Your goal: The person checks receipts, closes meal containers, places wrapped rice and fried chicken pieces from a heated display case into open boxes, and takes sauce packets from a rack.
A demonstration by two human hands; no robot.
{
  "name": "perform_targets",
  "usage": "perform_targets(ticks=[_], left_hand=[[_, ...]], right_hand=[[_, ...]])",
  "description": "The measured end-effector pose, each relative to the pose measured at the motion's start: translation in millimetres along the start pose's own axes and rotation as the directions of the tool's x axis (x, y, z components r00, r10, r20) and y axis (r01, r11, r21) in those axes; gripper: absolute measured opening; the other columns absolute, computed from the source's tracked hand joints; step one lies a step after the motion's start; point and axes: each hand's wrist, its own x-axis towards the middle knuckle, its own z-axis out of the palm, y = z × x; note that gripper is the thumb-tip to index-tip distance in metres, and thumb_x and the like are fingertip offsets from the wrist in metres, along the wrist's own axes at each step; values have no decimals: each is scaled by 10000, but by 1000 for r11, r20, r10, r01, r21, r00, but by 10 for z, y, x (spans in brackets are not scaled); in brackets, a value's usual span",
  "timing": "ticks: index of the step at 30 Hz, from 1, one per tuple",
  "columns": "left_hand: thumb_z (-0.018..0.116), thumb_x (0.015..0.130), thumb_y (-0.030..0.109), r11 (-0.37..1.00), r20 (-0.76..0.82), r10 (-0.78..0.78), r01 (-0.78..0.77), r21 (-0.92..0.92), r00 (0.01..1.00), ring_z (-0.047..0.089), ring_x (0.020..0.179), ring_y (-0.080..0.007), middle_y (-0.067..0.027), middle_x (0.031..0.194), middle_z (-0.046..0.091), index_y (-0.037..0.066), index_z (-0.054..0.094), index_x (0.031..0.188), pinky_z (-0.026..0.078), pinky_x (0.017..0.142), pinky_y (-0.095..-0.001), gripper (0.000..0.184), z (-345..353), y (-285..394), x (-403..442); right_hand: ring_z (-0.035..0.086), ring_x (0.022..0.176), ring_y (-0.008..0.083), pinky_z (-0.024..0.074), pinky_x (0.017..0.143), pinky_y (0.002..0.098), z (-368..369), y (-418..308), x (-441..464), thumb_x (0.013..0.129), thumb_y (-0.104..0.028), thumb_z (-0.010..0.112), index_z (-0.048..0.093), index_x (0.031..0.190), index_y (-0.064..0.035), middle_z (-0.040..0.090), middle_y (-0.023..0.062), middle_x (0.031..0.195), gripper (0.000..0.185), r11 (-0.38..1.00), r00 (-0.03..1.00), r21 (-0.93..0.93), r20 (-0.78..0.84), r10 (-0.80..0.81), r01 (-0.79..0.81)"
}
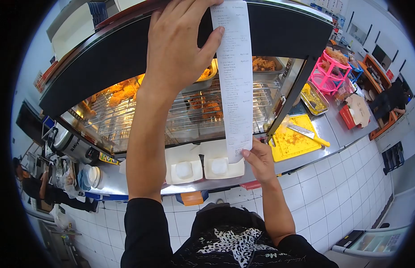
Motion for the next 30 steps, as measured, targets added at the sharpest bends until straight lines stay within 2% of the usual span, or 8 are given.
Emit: perform_targets(ticks=[5, 8, 11, 14, 20, 23, 26, 30], left_hand=[[726, 828, 165, 1000, -11, 2, -3, -8, 1000, 615, 1094, -357, -169, 1157, 686, 40, 660, 1204, 436, 952, -457, 401, 7, -14, -10], [732, 827, 173, 1000, -5, -2, 2, 11, 1000, 615, 1120, -357, -174, 1169, 685, 42, 657, 1224, 436, 972, -466, 425, 4, -17, -5], [755, 883, 181, 993, -2, 42, -41, 107, 999, 632, 1164, -291, -84, 1224, 704, 136, 681, 1284, 427, 1043, -444, 410, 85, -91, -80], [774, 873, 196, 995, -18, 34, -32, 90, 999, 628, 1164, -281, -65, 1223, 703, 152, 684, 1270, 423, 1036, -453, 409, 101, -103, -86], [766, 877, 204, 997, -40, 26, -23, 68, 999, 627, 1168, -273, -63, 1226, 703, 158, 681, 1274, 431, 1025, -449, 408, 125, -115, -101], [745, 892, 216, 995, -47, 44, -40, 88, 998, 623, 1154, -275, -86, 1205, 695, 108, 655, 1260, 427, 1031, -450, 394, 118, -101, -102], [764, 877, 209, 998, -37, 10, -7, 63, 999, 631, 1158, -281, -65, 1227, 705, 151, 680, 1278, 440, 1034, -450, 414, 109, -98, -97], [766, 872, 203, 998, -39, 9, -6, 64, 999, 633, 1157, -293, -74, 1235, 707, 147, 680, 1279, 440, 1050, -455, 419, 121, -104, -99]], right_hand=[[575, 1225, 216, 417, 1065, 359, -50, 7, -51, 976, -38, 625, 696, 1186, 90, 624, 153, 1311, 256, 999, 999, -18, -8, 41, -41], [609, 1211, 198, 431, 1072, 364, -73, 30, -68, 971, -88, 650, 687, 1251, 69, 643, 128, 1344, 323, 999, 1000, -46, 14, 6, -6], [608, 1196, 194, 434, 1062, 359, -37, -6, -74, 971, -90, 653, 691, 1243, 66, 648, 123, 1326, 316, 999, 1000, -30, 2, 10, -10], [567, 1241, 226, 413, 1078, 376, -51, -17, -100, 983, -51, 632, 696, 1204, 84, 617, 153, 1336, 267, 999, 999, -11, 14, 33, -33], [565, 1262, 232, 408, 1092, 382, -76, 5, -127, 986, -59, 631, 697, 1218, 75, 612, 156, 1363, 276, 999, 999, -36, 28, 21, -20], [566, 1260, 228, 408, 1093, 382, -71, 39, -145, 982, -60, 637, 699, 1216, 73, 616, 152, 1359, 276, 998, 998, -13, -22, 59, -60], [609, 1171, 184, 435, 1054, 351, -66, 55, -134, 978, -79, 647, 686, 1248, 61, 656, 102, 1273, 307, 999, 999, -25, -22, 29, -29], [576, 1239, 217, 423, 1070, 370, -99, 68, -142, 984, -73, 644, 711, 1183, 63, 627, 149, 1338, 251, 998, 998, -17, -20, 67, -67]])
